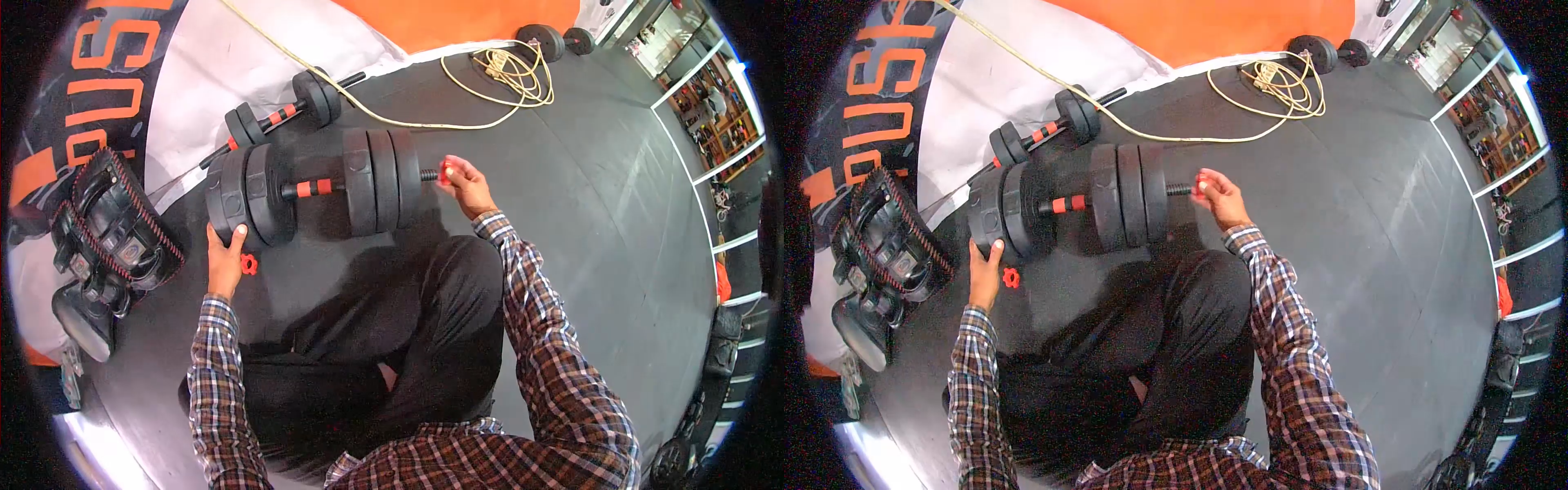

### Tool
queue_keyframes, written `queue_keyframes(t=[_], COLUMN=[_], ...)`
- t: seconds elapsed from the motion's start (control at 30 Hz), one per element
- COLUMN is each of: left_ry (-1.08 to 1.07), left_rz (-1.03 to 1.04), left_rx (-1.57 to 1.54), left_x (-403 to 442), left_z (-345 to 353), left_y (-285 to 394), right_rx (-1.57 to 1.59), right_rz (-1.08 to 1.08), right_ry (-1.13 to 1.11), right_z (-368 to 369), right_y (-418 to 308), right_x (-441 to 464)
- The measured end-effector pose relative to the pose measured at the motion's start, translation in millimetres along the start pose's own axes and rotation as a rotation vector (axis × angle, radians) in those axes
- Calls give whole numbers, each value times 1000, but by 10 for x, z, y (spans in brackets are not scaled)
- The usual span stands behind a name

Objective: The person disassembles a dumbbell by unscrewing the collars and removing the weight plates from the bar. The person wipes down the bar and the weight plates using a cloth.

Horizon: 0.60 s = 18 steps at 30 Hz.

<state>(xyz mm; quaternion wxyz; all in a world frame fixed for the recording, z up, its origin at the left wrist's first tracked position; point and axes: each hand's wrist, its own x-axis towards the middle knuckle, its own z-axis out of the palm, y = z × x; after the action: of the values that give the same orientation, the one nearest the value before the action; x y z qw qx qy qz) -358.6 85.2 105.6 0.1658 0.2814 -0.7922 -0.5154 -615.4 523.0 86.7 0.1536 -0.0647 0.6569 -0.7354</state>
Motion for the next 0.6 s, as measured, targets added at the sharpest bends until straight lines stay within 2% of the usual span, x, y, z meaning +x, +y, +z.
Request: queue_keyframes(t=[0.07,0.1,0.13,0.2,0.27,0.33,0.43,0.47,0.53,0.57,0.6], left_ry=[-59,-76,-108,-113,-157,-320,-202,-249,-324,-351,-346], left_rz=[39,48,30,57,89,29,-168,-198,-261,-202,-232], left_rx=[-45,-59,-62,-34,4,-299,-419,-418,-422,-194,156], left_x=[75,102,17,35,55,166,130,117,68,137,2], left_z=[39,-16,-53,-85,-169,-239,-408,-440,-462,-376,-376], left_y=[-125,-196,22,3,4,-129,-168,-184,-388,-727,-591], right_rx=[-112,-283,-453,-563,-413,-552,-843,-956,-818,-888,-956], right_rz=[-77,-89,-100,-335,-358,-372,-503,-561,-612,-546,-479], right_ry=[113,135,142,209,134,-62,-206,-235,-1,95,194], right_z=[-135,-245,-323,-77,408,913,1119,1191,961,704,413], right_y=[110,86,50,-446,-1014,-1399,-1512,-1539,-1352,-1204,-1005], right_x=[8,9,11,-124,-349,-609,-640,-593,-313,-149,-12])
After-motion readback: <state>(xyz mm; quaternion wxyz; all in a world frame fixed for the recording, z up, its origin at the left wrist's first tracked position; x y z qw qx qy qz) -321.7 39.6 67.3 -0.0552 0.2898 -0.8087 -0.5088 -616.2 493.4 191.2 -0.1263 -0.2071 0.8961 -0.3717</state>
